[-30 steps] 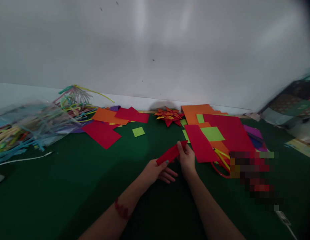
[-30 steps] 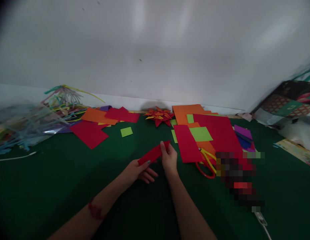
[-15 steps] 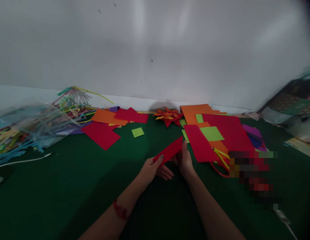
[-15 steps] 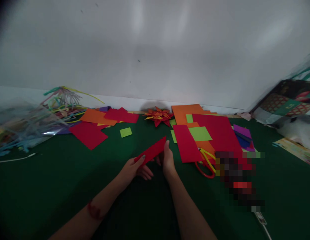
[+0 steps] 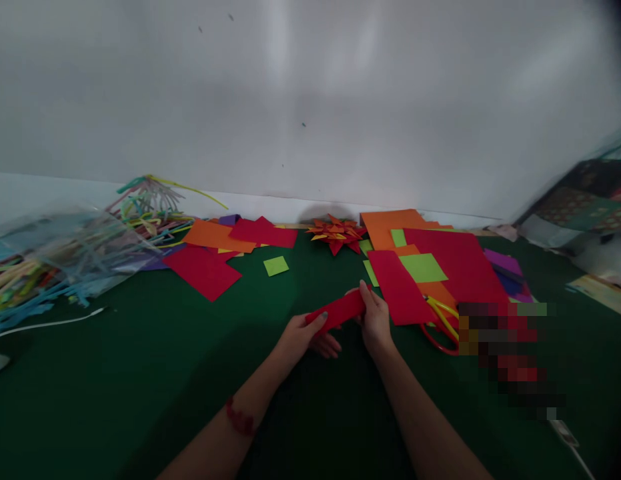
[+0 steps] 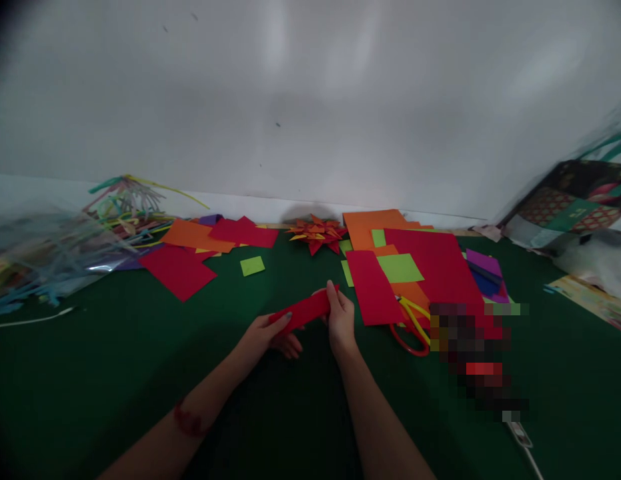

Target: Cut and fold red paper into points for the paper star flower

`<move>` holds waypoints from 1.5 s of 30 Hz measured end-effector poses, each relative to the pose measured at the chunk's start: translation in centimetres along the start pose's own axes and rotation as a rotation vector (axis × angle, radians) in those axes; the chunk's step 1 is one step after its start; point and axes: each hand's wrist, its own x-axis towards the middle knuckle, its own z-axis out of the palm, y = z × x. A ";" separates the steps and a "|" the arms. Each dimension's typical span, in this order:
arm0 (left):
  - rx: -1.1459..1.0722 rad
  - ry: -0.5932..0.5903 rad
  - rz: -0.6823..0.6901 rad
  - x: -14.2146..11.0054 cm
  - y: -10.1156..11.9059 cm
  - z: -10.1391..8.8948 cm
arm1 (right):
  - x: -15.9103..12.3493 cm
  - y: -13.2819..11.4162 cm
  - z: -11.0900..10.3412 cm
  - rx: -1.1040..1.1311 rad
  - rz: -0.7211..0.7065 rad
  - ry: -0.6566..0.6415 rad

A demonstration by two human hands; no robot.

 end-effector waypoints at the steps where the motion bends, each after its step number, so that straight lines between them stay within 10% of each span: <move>1: -0.001 0.066 0.015 0.0 0.0 0.0 | 0.0 0.0 0.0 -0.016 -0.007 -0.006; 15: -0.018 0.299 0.185 0.5 -0.2 -0.3 | -0.1 0.3 0.7 -0.023 0.009 -0.143; 45: 0.162 0.232 0.276 -0.8 0.7 0.5 | 0.6 1.0 -0.1 -0.049 0.029 -0.132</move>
